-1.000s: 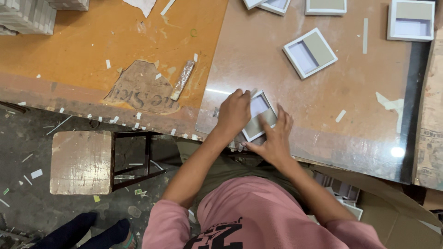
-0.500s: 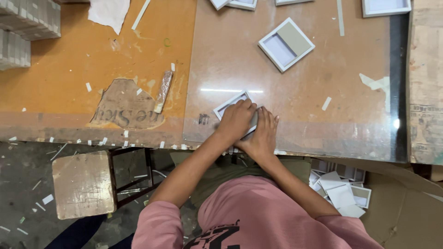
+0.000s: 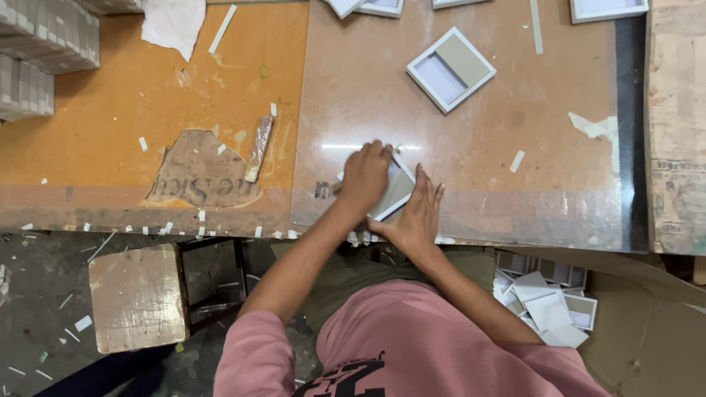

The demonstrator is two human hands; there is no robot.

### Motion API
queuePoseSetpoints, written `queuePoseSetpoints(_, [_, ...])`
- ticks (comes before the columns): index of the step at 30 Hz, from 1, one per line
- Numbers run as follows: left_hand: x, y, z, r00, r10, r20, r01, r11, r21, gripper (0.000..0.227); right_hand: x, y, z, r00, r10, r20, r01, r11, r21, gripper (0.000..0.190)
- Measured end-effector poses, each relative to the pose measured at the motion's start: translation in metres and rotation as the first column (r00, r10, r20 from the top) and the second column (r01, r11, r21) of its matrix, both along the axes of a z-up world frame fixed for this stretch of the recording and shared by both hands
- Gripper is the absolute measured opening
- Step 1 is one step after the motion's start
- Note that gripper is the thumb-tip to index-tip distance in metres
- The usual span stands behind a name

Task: The person assembles small square frames by hand on a workbench. They place a white backing sheet into a frame, insert a colored insert, and press the parts together. Completed frames are set aside on the table.

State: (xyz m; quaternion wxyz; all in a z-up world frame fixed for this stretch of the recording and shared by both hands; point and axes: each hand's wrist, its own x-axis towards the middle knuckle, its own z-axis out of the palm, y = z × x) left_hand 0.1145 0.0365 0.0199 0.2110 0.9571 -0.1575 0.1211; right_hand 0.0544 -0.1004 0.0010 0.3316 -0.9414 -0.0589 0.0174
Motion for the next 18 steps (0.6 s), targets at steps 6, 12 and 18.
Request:
queuePoseSetpoints(6, [-0.022, -0.018, 0.003, 0.978, -0.177, -0.108, 0.178, 0.984, -0.002, 0.026, 0.0, -0.008, -0.033, 0.973, 0.044, 0.227, -0.042, 0.999, -0.013, 0.146])
queuePoseSetpoints(12, [-0.001, -0.001, -0.007, 0.994, -0.113, 0.006, 0.113, 0.993, 0.03, 0.024, 0.001, -0.009, -0.028, 0.981, 0.007, 0.194, -0.025, 0.995, 0.092, 0.152])
queuePoseSetpoints(18, [0.03, 0.035, 0.001, 0.983, -0.027, -0.179, 0.015, 0.998, -0.065, 0.022, 0.007, 0.001, 0.014, 0.992, 0.118, 0.047, -0.114, 0.99, -0.079, 0.129])
